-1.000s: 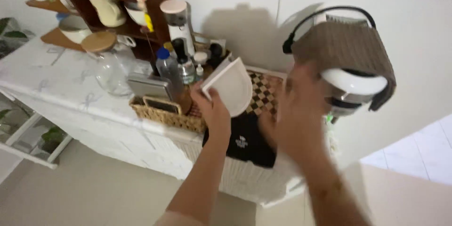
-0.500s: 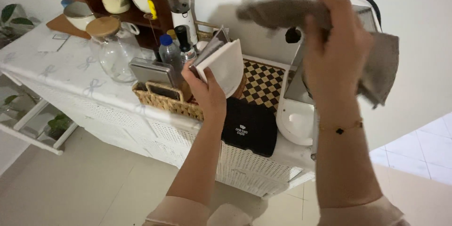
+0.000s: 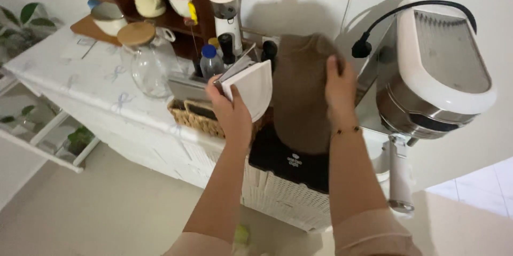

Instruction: The person moves around the home, picking up small items and placing them in different locations. They place a mug and figurines on a microwave, put a bottle in the refrigerator, and discard a plastic bag into a trash bin.

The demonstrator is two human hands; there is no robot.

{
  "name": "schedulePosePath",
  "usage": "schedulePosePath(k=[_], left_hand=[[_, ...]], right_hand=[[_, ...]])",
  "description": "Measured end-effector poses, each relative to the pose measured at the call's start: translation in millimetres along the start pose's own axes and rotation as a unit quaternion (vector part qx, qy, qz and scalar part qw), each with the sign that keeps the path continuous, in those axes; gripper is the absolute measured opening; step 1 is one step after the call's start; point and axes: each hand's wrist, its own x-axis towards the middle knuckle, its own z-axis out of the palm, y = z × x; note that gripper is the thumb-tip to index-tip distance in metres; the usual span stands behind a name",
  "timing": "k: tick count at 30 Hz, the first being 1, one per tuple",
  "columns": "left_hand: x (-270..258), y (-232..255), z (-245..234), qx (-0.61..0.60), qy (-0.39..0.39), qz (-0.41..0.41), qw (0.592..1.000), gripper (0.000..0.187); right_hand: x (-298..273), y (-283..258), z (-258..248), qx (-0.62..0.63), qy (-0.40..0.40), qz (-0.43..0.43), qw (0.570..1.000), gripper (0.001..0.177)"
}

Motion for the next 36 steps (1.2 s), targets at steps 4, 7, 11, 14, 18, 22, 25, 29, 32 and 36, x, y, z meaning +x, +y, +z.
schedulePosePath(k=[4,7,11,14,18,22,25,29,32,36], left_hand=[[28.8,2.0,6.6,0.023,-0.06,0.018,0.998,0.032],[50.7,7.4,8.1,0.001,-0.095,0.038,0.995,0.032],[72.4,3.7,9.7,-0.005,-0.119,0.077,0.99,0.036],[71.4,-3.6,21.1,-0.036,-0.144,0.094,0.984,0.039],[64.7,-25.4,42.3,-0.039,-0.195,0.111,0.974,0.039],[58.8,-34.5,58.4,-0.073,-0.218,0.063,0.971,0.033],[61.8,-33.7,65.4,-0.093,-0.227,0.029,0.969,0.033],[74.6,-32.6,70.7,-0.103,-0.224,0.035,0.968,0.033],[82.7,-34.5,71.9,-0.09,-0.219,0.009,0.971,0.036],[80.0,-44.9,82.4,-0.128,-0.203,0.031,0.97,0.037]], right_hand=[[53.2,-8.2,2.7,0.009,0.034,-0.201,0.979,0.049],[56.9,-27.2,9.5,-0.033,0.045,-0.25,0.967,0.039],[19.6,-11.1,46.6,-0.442,-0.041,-0.254,0.859,0.04],[9.6,77.0,80.9,-0.516,-0.17,-0.168,0.823,0.06],[4.3,149.6,85.8,-0.294,-0.248,-0.222,0.896,0.07],[18.4,152.5,51.7,-0.364,-0.06,-0.183,0.911,0.073],[25.0,129.4,43.1,-0.504,-0.117,-0.131,0.846,0.082],[38.6,118.3,57.4,-0.566,-0.197,-0.15,0.786,0.091],[30.8,95.5,75.6,-0.616,-0.243,-0.102,0.743,0.091],[27.3,111.3,97.1,-0.619,-0.267,-0.052,0.737,0.073]])
